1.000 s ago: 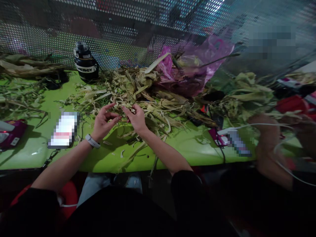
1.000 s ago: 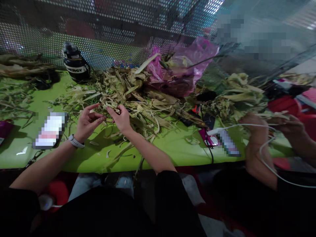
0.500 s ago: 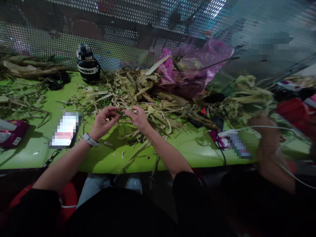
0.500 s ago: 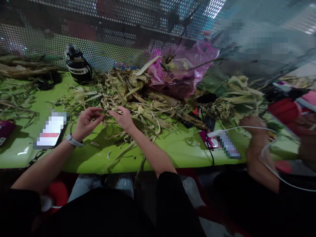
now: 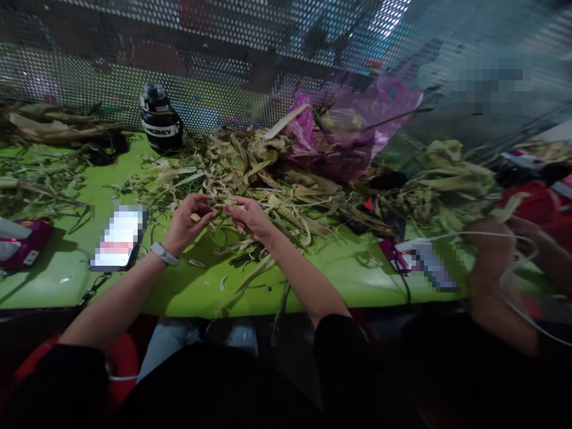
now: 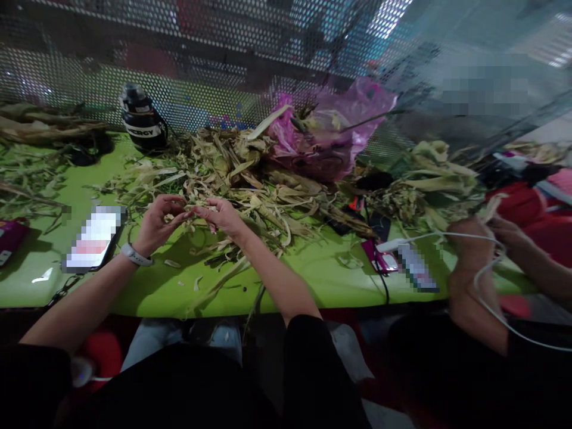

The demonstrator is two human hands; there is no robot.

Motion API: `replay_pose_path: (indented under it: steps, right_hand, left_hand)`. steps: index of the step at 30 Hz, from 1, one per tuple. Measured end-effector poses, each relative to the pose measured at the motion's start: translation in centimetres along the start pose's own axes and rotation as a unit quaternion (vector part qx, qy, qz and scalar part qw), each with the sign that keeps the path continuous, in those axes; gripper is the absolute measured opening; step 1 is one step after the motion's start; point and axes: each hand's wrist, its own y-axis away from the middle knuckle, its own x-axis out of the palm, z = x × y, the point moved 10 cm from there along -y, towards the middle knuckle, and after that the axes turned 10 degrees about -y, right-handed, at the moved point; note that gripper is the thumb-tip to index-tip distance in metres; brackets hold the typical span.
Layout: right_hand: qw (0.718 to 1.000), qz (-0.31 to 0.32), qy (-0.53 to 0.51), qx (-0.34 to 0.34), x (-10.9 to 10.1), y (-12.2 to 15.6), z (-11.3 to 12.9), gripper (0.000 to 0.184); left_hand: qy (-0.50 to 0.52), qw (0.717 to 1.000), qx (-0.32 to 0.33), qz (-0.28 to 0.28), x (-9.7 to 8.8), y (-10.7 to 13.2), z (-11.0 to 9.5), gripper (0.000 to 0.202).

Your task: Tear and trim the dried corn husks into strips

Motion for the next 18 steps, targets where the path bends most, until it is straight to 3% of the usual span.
replay_pose_path:
  steps: [2, 4, 7, 12, 18]
  right_hand:
    - [1.0, -0.003, 0.002, 0.001, -0.2, -0.1, -0.1, 0.054]
    - [1.0, 0.004, 0.018, 0.009, -0.1, -0.2, -0.4, 0.054]
    - [0.998, 0.023, 0.054, 0.027, 0.6, 0.0, -1.0, 0.055]
    - [0.994, 0.044, 0.088, 0.051, 1.4, 0.4, -1.6, 0.053]
    - [0.988, 0.004, 0.149, 0.032, 0.4, -0.1, -1.9, 0.057]
  left_hand:
    - [0.094, 0.992, -0.08, -0.004, -0.1, -0.2, 1.6, 0.038]
    - [0.202, 0.964, -0.171, 0.006, 0.5, 0.0, 3.5, 0.034]
    - [0.285, 0.918, -0.263, 0.081, 2.6, 0.8, 4.7, 0.036]
    - [0.258, 0.92, -0.256, 0.149, 4.0, 1.5, 4.2, 0.029]
    - [0.231, 0.934, -0.243, 0.127, 3.8, 1.5, 4.3, 0.031]
